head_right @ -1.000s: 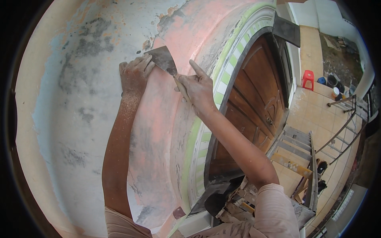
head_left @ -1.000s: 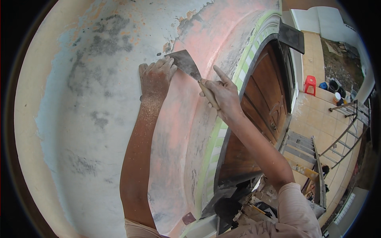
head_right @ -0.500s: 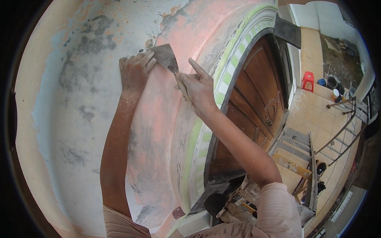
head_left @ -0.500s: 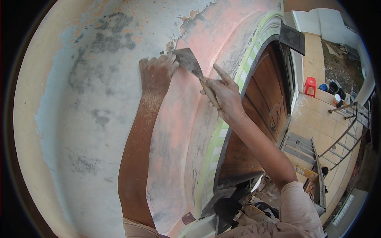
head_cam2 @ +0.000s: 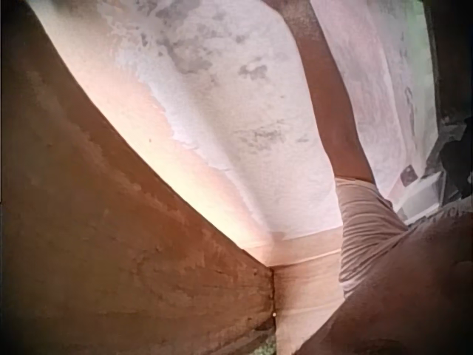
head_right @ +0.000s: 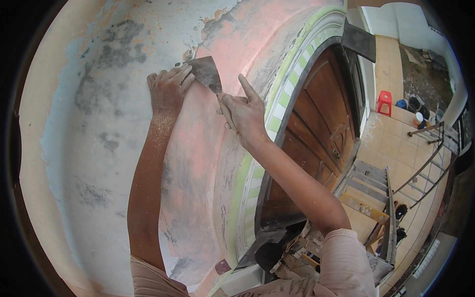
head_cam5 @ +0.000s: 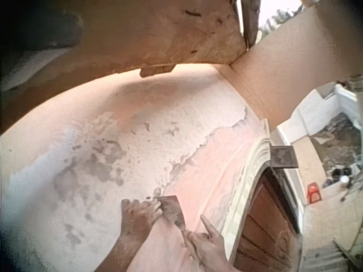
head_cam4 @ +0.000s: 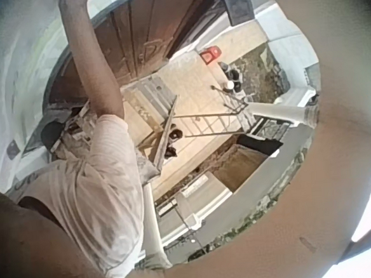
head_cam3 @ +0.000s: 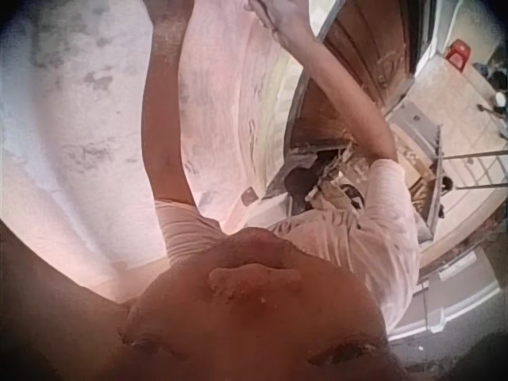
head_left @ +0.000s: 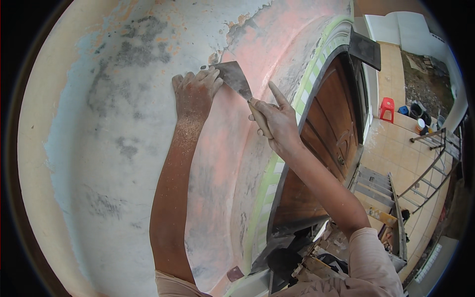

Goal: The person scrapes old paint or plaster off a wall using a putty knife.

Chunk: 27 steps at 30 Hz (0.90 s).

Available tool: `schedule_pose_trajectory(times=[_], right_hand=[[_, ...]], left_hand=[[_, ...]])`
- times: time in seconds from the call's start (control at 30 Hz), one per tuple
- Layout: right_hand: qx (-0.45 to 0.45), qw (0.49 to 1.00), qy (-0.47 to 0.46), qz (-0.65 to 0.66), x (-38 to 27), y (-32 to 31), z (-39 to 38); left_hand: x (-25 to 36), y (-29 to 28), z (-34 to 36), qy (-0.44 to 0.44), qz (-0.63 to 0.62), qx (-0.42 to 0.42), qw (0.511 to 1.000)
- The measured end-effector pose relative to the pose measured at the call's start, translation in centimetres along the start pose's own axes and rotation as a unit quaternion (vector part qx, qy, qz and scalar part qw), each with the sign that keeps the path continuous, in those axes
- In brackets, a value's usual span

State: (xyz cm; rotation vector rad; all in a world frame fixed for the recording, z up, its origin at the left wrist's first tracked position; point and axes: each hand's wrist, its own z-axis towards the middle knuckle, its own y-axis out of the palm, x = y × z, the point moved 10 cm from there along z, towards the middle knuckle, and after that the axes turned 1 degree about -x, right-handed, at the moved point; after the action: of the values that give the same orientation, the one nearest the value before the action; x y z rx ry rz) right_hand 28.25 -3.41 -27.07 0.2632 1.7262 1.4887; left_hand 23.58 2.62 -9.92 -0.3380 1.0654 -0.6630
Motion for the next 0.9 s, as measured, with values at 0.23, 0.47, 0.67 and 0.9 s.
schedule_pose_trajectory(times=[0.23,0.47,0.67,0.9], right_hand=[[0.002,1.000,0.011,0.005,-0.2,0.0,-0.3],[0.009,1.000,-0.017,-0.019,-0.5,-0.3,0.5],[0.003,0.999,-0.014,-0.036,-0.5,0.0,0.7],[-0.081,0.992,-0.033,-0.096,0.4,0.5,-1.1]], left_hand=[[0.3,-0.4,0.4,-0.009,0.006,-0.006,1.000],[-0.1,-0.3,0.6,-0.028,0.015,-0.005,0.999],[-0.1,-0.3,0.6,-0.032,-0.017,0.007,0.999],[0.8,-0.8,-2.5,-0.028,-0.029,0.007,0.999]])
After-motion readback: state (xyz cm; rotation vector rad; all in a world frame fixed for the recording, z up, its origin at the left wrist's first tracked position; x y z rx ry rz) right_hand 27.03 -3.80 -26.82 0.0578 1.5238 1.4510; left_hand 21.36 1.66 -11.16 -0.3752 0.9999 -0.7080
